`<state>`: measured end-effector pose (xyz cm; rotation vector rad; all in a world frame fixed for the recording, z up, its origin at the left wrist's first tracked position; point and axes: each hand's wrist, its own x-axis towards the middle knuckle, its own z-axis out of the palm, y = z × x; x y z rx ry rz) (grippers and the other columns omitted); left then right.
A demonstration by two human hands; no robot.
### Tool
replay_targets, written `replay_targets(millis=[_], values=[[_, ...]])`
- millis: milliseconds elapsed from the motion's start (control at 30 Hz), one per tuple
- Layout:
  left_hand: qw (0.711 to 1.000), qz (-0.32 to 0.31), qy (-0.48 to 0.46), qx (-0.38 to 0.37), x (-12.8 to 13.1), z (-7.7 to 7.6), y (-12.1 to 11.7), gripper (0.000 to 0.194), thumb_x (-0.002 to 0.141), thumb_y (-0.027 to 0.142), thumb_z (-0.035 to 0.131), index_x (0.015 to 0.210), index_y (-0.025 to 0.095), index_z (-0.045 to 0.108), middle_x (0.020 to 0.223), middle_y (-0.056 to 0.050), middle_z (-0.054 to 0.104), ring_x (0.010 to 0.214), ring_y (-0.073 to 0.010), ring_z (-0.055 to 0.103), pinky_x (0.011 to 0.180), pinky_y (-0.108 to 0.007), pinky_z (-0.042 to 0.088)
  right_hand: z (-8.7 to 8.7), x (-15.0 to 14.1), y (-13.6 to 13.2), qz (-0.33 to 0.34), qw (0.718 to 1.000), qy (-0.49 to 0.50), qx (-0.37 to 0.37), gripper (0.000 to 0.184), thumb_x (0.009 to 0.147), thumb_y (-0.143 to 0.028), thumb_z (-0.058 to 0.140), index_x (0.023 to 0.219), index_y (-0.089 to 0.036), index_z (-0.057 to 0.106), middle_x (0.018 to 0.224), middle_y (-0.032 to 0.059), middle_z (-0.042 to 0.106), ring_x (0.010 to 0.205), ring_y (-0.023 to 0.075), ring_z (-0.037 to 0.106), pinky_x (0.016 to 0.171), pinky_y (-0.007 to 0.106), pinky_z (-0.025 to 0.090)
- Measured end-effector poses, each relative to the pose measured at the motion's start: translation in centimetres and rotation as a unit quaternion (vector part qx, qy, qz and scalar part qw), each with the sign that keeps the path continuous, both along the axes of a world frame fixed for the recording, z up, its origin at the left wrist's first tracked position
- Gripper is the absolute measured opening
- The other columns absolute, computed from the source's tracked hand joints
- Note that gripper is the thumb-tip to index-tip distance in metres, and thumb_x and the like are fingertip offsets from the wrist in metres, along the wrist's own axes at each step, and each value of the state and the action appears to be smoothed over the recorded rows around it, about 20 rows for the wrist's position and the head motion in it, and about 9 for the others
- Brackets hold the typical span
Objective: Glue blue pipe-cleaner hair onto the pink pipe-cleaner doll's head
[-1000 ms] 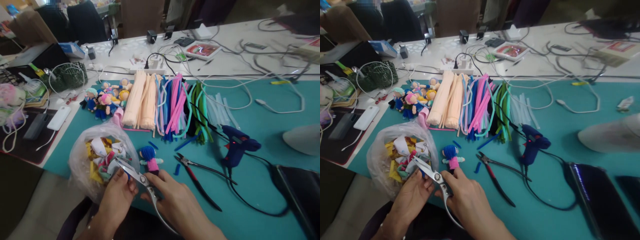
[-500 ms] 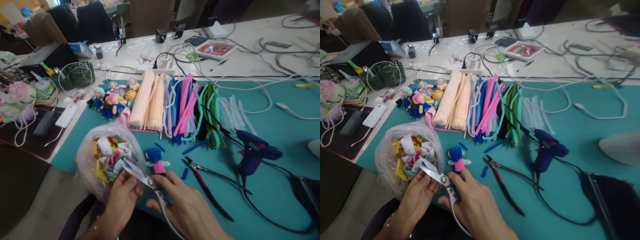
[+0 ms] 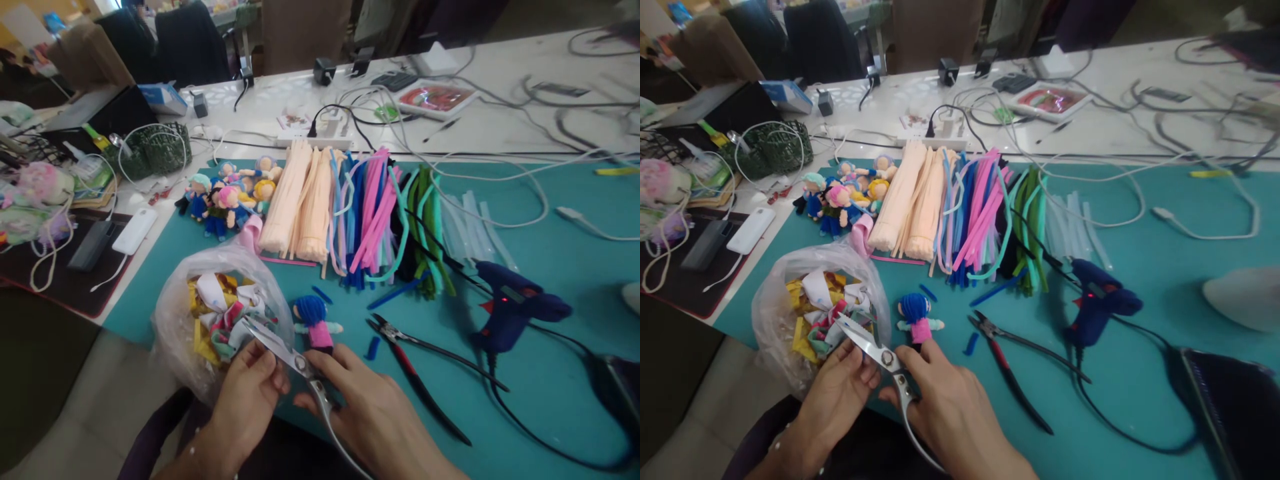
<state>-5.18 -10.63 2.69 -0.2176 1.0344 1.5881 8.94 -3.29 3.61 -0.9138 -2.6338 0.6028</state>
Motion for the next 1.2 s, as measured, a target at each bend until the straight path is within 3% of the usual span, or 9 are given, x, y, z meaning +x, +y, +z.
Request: replay_targets(millis=[300,500,667,967,1200], values=[[1.0,0.009,-0.019,-0.011,-0.2,0.0,0.0,0.04,0.048,0.027,0.093,0.065,0.016,0.058,0.053,0.006,0.053,0.047,-0.0072,0.046,0.049,-0.024,0.038,0.2,-0.1,0.6,0.027,0.999,-0.018,-0.03,0.028,0.072,-0.028,0.079,0.097,-0.023,0.065,0.088,0.0031,0.069,0.062,0.0195,0.071,0.052,0.026,0.052],[1.0,0.019,-0.011,-0.001,-0.4,0.3,-0.1,0.041,0.047,0.028,0.093,0.065,0.015,0.058,0.052,0.006,0.051,0.046,-0.0078,0.045,0.049,-0.025,0.037,1.3,-0.2,0.9,0.044,0.997,-0.037,-0.043,0.044,0.067,-0.036,0.084,0.102,-0.021,0.063,0.095,0.0071,0.067,0.068,0.0232,0.071,0.054,0.03,0.055],[1.0,0.007,-0.019,0.007,-0.5,0.3,-0.1,0.038,0.05,0.027,0.093,0.065,0.015,0.06,0.053,0.005,0.052,0.047,-0.0078,0.046,0.049,-0.024,0.037,1.2,-0.3,0.8,0.033,0.997,-0.042,-0.064,0.038,0.066,-0.027,0.085,0.097,-0.021,0.063,0.09,0.0053,0.067,0.065,0.0222,0.07,0.053,0.029,0.055],[1.0,0.008,-0.025,-0.004,-0.4,0.4,0.1,0.041,0.044,0.028,0.095,0.063,0.015,0.062,0.051,0.005,0.054,0.045,-0.007,0.046,0.047,-0.022,0.037,0.9,-0.4,0.9,0.031,0.994,-0.042,-0.095,0.034,0.068,-0.025,0.083,0.096,-0.021,0.065,0.09,0.0054,0.068,0.064,0.0212,0.07,0.054,0.028,0.054],[1.0,0.003,-0.022,0.009,-0.3,0.2,-0.1,0.039,0.051,0.027,0.092,0.067,0.015,0.059,0.054,0.005,0.052,0.047,-0.0079,0.045,0.049,-0.024,0.036,0.8,-0.2,0.8,0.033,0.995,-0.022,-0.088,0.019,0.077,-0.023,0.073,0.094,-0.021,0.064,0.09,0.0056,0.068,0.066,0.0202,0.069,0.057,0.027,0.052]])
